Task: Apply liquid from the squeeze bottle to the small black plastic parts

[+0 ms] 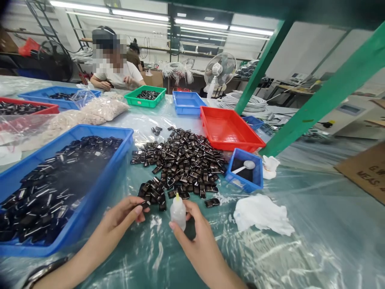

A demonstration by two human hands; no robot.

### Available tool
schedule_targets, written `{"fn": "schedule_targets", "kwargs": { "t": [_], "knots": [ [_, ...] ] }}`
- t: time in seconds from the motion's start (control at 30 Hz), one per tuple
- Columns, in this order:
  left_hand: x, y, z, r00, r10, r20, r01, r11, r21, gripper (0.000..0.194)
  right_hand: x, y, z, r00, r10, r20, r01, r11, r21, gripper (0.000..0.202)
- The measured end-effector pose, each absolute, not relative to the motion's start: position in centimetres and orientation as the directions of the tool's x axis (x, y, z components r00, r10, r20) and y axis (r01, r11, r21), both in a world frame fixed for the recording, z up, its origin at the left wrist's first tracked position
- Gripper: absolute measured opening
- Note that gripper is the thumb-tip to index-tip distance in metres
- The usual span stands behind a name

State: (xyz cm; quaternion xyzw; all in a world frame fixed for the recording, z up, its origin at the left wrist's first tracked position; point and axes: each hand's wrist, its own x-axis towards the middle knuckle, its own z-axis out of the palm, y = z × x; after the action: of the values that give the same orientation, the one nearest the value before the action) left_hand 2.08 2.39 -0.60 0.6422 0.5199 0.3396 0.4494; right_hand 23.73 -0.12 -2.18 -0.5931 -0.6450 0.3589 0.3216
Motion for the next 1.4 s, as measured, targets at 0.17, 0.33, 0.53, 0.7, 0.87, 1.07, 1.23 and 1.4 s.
{"fn": "schedule_targets", "kwargs": {
  "t": [0.17,0.33,0.53,0.7,0.87,1.07,1.23,1.4],
  "knots": [
    [1.9,1.6,-0.7,0.208,0.969,-0.136,0.361,0.053,0.931,0.019,23.9,-0.2,-2.4,-0.089,0.995,-0.033,0.539,0.020,-0.842,0.032],
    [2.0,1.3,-0.4,0.284,0.941,-0.182,0.399,0.057,0.915,0.028,24.0,-0.5,-2.4,-0.071,0.997,-0.009,0.540,0.031,-0.841,0.032],
    [2.3,1.3,0.1,0.266,0.949,-0.172,0.488,0.022,0.873,0.027,23.7,-1.1,-1.0,-0.080,0.996,0.032,0.414,0.063,-0.908,0.030],
    [2.2,1.1,-0.1,0.297,0.947,-0.122,0.547,-0.064,0.835,0.035,24.0,-1.4,-0.7,-0.121,0.992,0.024,0.385,0.069,-0.920,0.037],
    [1.7,0.5,0.1,0.354,0.930,-0.094,0.537,-0.120,0.835,0.025,23.6,-1.9,-0.6,-0.009,1.000,-0.016,0.209,-0.014,-0.978,0.029],
    [1.2,-0.1,0.8,0.423,0.900,0.106,0.370,-0.278,0.886,0.020,23.4,-2.2,0.1,0.063,0.996,0.066,0.264,0.048,-0.963,0.030],
    [1.3,-0.1,0.3,0.416,0.890,0.187,0.343,-0.344,0.874,0.022,23.7,-2.4,0.2,0.092,0.986,0.139,0.305,0.105,-0.946,0.032],
    [1.3,-0.1,0.1,0.393,0.895,0.209,0.367,-0.361,0.857,0.026,23.8,-2.4,0.2,0.072,0.984,0.163,0.368,0.125,-0.921,0.034]
  ]
}}
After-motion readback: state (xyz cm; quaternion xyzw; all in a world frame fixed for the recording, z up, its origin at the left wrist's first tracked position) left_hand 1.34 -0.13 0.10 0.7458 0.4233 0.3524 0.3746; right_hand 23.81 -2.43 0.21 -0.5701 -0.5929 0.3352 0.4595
